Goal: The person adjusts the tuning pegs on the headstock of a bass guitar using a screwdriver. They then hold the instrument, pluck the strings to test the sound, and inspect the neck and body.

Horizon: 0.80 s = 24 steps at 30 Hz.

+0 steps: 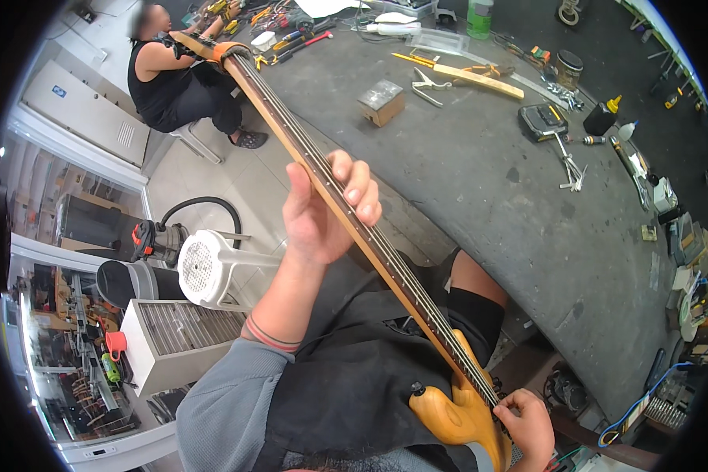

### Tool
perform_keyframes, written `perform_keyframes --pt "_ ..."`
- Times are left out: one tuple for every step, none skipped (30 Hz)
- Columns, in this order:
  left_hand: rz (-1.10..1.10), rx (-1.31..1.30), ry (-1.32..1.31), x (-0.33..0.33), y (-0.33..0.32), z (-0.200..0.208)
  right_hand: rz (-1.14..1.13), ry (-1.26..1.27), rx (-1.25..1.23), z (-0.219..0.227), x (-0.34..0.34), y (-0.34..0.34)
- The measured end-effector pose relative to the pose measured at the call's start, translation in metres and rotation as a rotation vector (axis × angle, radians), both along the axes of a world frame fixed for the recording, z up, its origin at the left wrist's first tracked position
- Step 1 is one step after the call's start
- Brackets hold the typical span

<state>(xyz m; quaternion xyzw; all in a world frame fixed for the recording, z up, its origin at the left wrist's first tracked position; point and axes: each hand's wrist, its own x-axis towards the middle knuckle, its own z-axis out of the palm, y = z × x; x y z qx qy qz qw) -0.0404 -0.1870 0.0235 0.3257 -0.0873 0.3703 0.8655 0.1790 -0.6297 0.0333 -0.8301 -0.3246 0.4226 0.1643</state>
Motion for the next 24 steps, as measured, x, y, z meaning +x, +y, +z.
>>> perform_keyframes --pt "-0.013 -0.015 -0.014 0.001 -0.002 -0.005 -0.015 0.020 -0.003 0.002 0.000 0.000" --pt "-0.083 0.009 -0.049 0.003 -0.005 -0.011 0.006 0.008 0.007 0.000 0.001 -0.003" --pt "-0.131 0.013 -0.039 0.006 -0.012 -0.014 0.024 -0.002 0.017 -0.004 0.002 -0.008" --pt "-0.176 0.014 -0.031 0.008 -0.019 -0.018 0.045 -0.013 0.024 -0.002 0.002 -0.005" --pt "-0.218 0.040 -0.035 0.010 -0.021 -0.023 0.008 0.003 -0.006 0.003 0.001 -0.003" --pt "-0.203 0.049 0.004 0.012 -0.024 -0.020 0.001 0.017 -0.044 0.004 0.003 -0.003" --pt "-0.151 0.077 0.021 0.010 -0.019 -0.015 -0.006 0.030 -0.082 0.004 0.005 -0.004" --pt "-0.099 0.104 0.038 0.005 -0.010 -0.010 -0.012 0.043 -0.120 0.003 0.006 -0.007" --pt "-0.057 0.109 0.018 0.002 0.003 -0.007 -0.038 0.057 -0.077 -0.002 0.006 -0.010" --pt "-0.014 0.116 0.000 -0.003 0.017 -0.003 -0.038 0.060 -0.041 -0.003 0.006 -0.010" --pt "0.001 0.107 -0.023 -0.009 0.029 0.004 -0.038 0.064 -0.005 -0.003 0.004 -0.008" --pt "-0.002 0.117 -0.047 -0.012 0.044 0.010 -0.047 0.069 0.035 -0.004 0.002 -0.007" --pt "0.001 0.128 -0.073 -0.016 0.059 0.016 -0.063 0.098 0.013 0.000 0.001 -0.004" --pt "0.003 0.140 -0.099 -0.020 0.073 0.022 -0.033 0.097 0.030 -0.001 0.002 -0.004" --pt "0.004 0.120 -0.122 -0.020 0.086 0.026 -0.011 0.096 0.047 -0.006 0.003 -0.007" --pt "0.012 0.101 -0.145 -0.023 0.097 0.030 0.019 0.094 0.063 -0.008 0.004 -0.007" --pt "0.019 0.082 -0.168 -0.025 0.106 0.035 0.010 0.133 0.040 -0.008 0.005 -0.007" --pt "0.070 0.035 -0.167 -0.029 0.111 0.042 0.004 0.148 0.022 -0.008 0.005 -0.005" --pt "0.120 -0.012 -0.167 -0.031 0.115 0.050 -0.003 0.162 0.005 -0.008 0.006 -0.003" --pt "0.167 -0.060 -0.166 -0.033 0.118 0.058 -0.012 0.177 -0.012 -0.009 0.006 -0.002" --pt "0.265 -0.067 -0.104 -0.034 0.120 0.066 -0.001 0.207 -0.046 -0.011 0.009 -0.002" --pt "0.271 -0.056 -0.089 -0.035 0.123 0.068 -0.014 0.223 -0.001 -0.012 0.008 -0.002" --pt "0.275 -0.044 -0.074 -0.036 0.128 0.069 -0.028 0.238 0.045 -0.013 0.007 -0.003" --pt "0.282 -0.031 -0.052 -0.039 0.132 0.069 -0.040 0.260 0.090 -0.016 0.005 -0.003"
